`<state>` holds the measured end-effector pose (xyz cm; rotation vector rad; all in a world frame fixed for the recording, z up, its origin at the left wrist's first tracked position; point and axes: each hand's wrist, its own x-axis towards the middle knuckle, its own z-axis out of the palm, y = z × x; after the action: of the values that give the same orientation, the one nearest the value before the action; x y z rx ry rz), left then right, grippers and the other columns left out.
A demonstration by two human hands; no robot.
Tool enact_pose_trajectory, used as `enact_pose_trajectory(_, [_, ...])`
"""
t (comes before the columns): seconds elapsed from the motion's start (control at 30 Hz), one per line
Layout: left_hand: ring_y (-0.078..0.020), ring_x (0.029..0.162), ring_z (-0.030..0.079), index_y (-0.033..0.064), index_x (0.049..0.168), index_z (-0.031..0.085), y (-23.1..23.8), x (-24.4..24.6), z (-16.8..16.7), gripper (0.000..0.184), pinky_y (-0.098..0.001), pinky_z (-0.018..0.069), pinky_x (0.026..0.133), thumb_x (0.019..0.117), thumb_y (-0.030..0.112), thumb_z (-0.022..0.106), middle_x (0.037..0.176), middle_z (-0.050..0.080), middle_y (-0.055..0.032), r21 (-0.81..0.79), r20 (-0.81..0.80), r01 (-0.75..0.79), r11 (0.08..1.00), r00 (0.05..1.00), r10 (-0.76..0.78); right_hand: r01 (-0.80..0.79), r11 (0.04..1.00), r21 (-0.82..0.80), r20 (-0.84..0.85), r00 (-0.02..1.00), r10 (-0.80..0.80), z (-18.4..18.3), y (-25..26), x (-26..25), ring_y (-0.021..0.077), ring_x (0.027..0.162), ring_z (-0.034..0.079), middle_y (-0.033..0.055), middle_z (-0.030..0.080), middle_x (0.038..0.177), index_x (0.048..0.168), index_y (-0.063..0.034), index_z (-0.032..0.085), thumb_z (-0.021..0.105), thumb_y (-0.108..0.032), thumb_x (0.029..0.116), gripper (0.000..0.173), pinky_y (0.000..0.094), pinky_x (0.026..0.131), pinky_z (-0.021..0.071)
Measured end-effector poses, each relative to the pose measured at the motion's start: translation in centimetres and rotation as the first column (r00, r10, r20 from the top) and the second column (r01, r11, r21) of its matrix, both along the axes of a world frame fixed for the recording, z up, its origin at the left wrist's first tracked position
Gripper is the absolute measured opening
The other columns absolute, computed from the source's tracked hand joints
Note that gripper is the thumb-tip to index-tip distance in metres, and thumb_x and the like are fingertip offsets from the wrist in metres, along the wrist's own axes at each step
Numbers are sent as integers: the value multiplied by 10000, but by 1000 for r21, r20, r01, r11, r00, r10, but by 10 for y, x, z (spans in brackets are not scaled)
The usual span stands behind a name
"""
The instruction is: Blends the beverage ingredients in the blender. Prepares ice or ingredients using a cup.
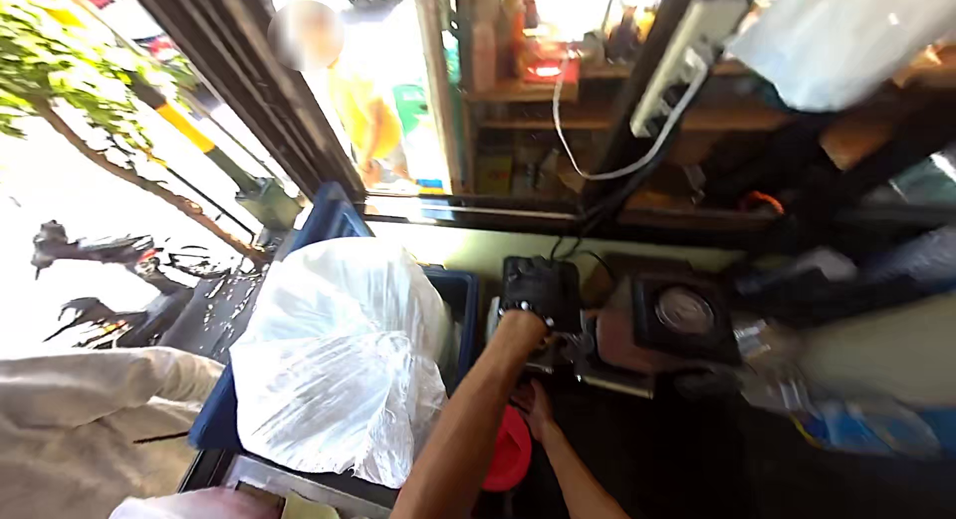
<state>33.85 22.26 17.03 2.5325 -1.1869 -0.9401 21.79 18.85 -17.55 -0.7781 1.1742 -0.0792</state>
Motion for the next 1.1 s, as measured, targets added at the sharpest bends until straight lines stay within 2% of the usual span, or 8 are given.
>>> enact_pose_trajectory(0.17, [-356,890,736,-68,930,730,116,-56,15,143,-480,585,785,920,48,647,920,735,-225,-498,333,-138,856,881,336,-103,995,-13,-62,993,102,-16,-3,-11,276,1114,619,199,610,1340,1446,-15,485,289,-608,1078,725,446,905,499])
enact_pose_trajectory(0.33, [-540,1449,317,348,1476,539,216,2,25,736,-808,162,1107,804,421,829,1570,411,-238,-115,541,-630,768,609,580,-208,978,-18,-106,973,205,-13,-3,-17,321,1207,595,216,598,1382,1441,-10,500,257,-686,1046,819,508,961,476])
enact_pose_trajectory(0.5, [-483,975,681,36,1140,687,285,-12,26,323,-680,500,850,877,220,715,1013,711,-255,-462,455,-726,510,300,839,-433,898,-73,-253,879,403,-9,-10,-24,369,1259,570,242,581,1398,1409,5,533,232,-697,1041,848,579,1023,459])
enact_pose_trajectory(0.63, [-416,955,700,-95,1193,654,303,-34,18,416,-583,529,841,859,154,656,1020,697,-312,-786,279,-563,256,46,959,-664,557,-499,-421,748,514,79,-28,-34,403,1021,678,280,700,1097,1184,80,677,601,-364,1036,474,610,926,522])
enact_pose_trajectory(0.73, [-125,981,678,-159,1191,630,309,-46,21,415,-305,531,896,868,101,621,1069,704,-227,-901,69,-426,83,47,996,-268,469,-842,93,783,615,219,-1,-13,75,749,619,4,643,854,1080,-24,649,482,-217,1051,256,272,704,553])
enact_pose_trajectory(0.83, [124,898,608,-132,1068,629,308,-45,39,212,-115,516,841,934,29,596,932,669,57,-942,-141,-320,-101,106,984,-78,425,-902,393,264,881,324,67,39,46,992,671,-53,710,1028,1103,-144,686,386,-301,1116,339,268,898,575])
enact_pose_trajectory(0.97, [104,768,620,1,876,598,300,-56,84,90,-104,532,750,864,-81,562,766,638,143,-914,-341,-261,-311,78,937,-226,-35,-974,-25,-46,999,364,153,122,184,986,705,105,732,1048,1108,-7,716,475,-54,1025,260,377,897,581])
enact_pose_trajectory(1.1, [50,807,677,65,872,635,332,-78,74,111,-148,570,729,814,-31,638,822,706,129,-936,-310,-220,-274,151,939,-502,-462,-731,-525,-18,851,381,189,145,359,1165,619,192,655,1215,1228,2,667,685,-545,934,621,554,932,506])
